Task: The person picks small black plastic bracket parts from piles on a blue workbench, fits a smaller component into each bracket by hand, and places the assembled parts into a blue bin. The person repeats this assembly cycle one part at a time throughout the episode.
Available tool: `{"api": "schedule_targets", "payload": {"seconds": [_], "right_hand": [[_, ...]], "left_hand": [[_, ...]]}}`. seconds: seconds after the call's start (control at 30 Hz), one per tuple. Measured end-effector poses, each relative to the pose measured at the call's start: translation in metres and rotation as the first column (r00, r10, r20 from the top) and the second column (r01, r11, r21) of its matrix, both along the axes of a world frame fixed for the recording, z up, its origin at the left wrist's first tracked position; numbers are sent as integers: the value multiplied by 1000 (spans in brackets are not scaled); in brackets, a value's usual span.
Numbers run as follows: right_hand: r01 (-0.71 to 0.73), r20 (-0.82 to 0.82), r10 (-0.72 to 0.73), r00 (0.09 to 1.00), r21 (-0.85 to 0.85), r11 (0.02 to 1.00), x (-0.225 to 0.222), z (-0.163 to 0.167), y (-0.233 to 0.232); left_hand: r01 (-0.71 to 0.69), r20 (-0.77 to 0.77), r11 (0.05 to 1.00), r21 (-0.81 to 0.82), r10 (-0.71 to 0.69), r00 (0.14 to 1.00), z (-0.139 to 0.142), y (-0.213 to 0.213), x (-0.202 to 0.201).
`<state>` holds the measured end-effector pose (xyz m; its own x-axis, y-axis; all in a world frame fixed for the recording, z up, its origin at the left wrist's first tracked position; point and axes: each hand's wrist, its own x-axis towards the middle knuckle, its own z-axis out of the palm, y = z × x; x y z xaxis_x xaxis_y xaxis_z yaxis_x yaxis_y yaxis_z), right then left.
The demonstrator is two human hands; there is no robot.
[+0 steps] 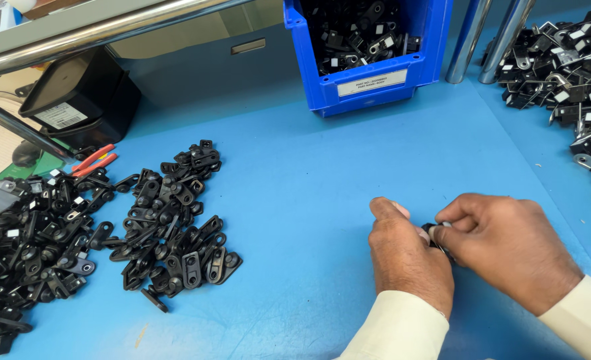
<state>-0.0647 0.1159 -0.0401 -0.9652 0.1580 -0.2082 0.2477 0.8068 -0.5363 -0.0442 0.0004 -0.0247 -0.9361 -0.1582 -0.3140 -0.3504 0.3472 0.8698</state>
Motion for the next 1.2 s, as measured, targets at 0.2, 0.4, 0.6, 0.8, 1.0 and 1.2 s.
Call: {"api": "schedule_targets", "payload": {"seconds": [0.2, 0.4, 0.6, 0.8, 1.0, 1.2], "right_hand": [[264, 100, -279, 955, -711, 651, 1, -22, 5], [228, 36, -286, 958, -700, 676, 8, -30, 4], [166, -111, -270, 956, -556, 814, 13, -18, -3], [100, -134, -178, 975, -451, 887, 10, -33, 6], [61, -19, -122, 992, -783, 619, 4, -51, 32], [313, 363, -71, 929, -670, 673, -4, -57, 53]], "left_hand": [[67, -37, 991, -118, -71, 997, -7, 3, 4], [8, -57, 1000, -20, -9, 998, -24, 5, 10], [-30, -19, 992, 121, 33, 999, -33, 2, 6], [-51, 51, 972, 229, 40, 998, -32, -2, 6], [-163, 94, 942, 293, 142, 985, -27, -7, 2], [-155, 146, 894, 419, 102, 984, -27, -7, 2]]}}
